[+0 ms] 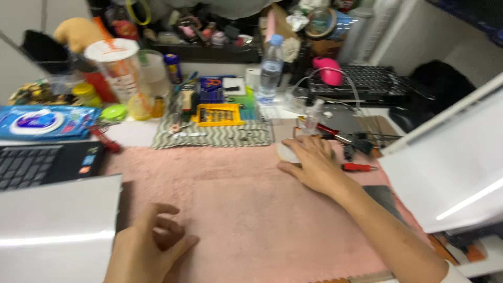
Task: The person cleans a plastic sheet and a screen component by hand, using a small buffer, spraying liquid, brushing the surface with a large brush, and wiping with a green cloth.
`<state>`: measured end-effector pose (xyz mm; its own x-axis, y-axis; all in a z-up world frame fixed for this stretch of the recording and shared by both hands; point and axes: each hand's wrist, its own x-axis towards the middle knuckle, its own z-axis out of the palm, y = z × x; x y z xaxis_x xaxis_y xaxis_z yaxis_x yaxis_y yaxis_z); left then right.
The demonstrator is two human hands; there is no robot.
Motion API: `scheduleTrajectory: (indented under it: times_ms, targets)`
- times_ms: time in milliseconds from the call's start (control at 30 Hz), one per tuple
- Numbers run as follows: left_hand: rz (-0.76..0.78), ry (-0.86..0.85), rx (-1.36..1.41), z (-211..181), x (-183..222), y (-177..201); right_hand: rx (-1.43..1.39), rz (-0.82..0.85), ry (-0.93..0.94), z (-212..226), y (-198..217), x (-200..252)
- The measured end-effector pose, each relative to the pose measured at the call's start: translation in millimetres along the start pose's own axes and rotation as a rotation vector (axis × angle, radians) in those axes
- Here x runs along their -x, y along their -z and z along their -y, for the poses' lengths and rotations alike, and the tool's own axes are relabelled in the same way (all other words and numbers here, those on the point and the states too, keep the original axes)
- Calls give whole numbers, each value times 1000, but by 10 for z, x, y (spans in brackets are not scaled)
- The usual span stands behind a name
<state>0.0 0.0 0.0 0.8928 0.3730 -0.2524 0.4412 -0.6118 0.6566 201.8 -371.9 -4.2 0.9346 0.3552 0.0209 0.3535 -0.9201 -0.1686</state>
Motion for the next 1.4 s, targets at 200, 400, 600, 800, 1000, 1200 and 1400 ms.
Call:
scheduleTrajectory:
  times_ms: [200,400,600,800,1000,1200,1400]
  targets:
    - [-28,-296,47,55,37,30,-165,-136,216,551,117,128]
    - [-101,-546,130,76,73,37,-274,35,733,1587,79,430]
    - [-158,-637,54,162,42,0,-121,131,789,1866,-172,401]
    - [-60,-596,35,210,-33,-20,-125,173,811,1706,-185,421]
    - [-62,-650,41,199,-34,21,-186,27,830,1902,-242,436]
    - [-73,-665,71,201,-61,35,-303,-58,731,1740,-104,385]
    - [-46,-694,67,209,-65,67,-462,-14,721,1831,-165,486]
